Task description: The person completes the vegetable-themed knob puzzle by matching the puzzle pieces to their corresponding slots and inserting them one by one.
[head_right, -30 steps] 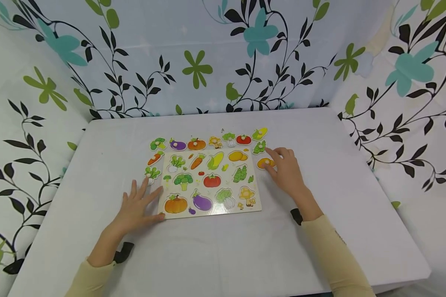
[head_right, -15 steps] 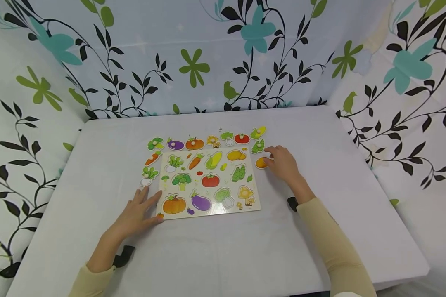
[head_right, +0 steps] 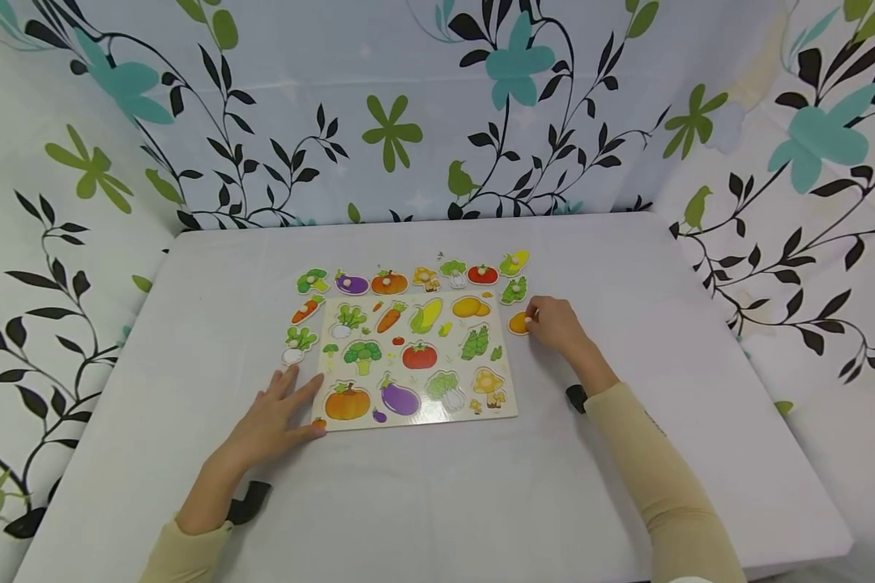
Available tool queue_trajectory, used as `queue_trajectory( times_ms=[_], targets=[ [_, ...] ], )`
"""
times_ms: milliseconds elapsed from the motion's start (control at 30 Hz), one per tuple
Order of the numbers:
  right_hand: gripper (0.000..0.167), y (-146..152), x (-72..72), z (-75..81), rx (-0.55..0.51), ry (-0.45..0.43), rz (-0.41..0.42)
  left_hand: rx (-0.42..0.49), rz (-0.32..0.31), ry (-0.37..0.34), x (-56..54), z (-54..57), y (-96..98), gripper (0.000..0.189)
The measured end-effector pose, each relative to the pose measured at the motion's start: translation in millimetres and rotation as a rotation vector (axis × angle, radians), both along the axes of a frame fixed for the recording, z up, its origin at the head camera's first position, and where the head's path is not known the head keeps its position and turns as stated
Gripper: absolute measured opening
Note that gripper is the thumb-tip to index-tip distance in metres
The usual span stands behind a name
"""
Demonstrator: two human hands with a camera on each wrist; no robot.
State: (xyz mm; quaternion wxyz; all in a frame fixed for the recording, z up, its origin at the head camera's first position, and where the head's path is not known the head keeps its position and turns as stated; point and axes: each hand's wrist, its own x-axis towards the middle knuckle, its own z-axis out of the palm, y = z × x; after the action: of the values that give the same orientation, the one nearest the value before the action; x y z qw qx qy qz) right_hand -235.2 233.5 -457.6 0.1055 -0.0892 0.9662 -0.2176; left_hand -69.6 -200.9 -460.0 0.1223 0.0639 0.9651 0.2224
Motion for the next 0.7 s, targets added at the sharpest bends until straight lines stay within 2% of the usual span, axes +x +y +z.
queue_trajectory(
  times_ms=[233,400,500,700],
  targets=[
    [0.013,1.1,-0.6,1.9,-0.024,-0.004,0.004,-0.008,-0.008,0.014,0.5,0.7,1.6,0.079],
    [0.016,-2.6,-1.2,12.3,-0.037,-0.010,-0.021,-0.019,-0.013,0.018,-0.5,1.7,2.2,0.079],
    [0.016,-10.2,-4.2,19.7,-0.053,-0.003,-0.030,-0.016,-0.014,0.020,-0.2,2.1,2.1,0.079],
    [0.013,-33.9,-13.5,24.8,-0.064,0.032,0.014,-0.001,-0.011,0.021,1.0,0.2,1.1,0.079]
  ],
)
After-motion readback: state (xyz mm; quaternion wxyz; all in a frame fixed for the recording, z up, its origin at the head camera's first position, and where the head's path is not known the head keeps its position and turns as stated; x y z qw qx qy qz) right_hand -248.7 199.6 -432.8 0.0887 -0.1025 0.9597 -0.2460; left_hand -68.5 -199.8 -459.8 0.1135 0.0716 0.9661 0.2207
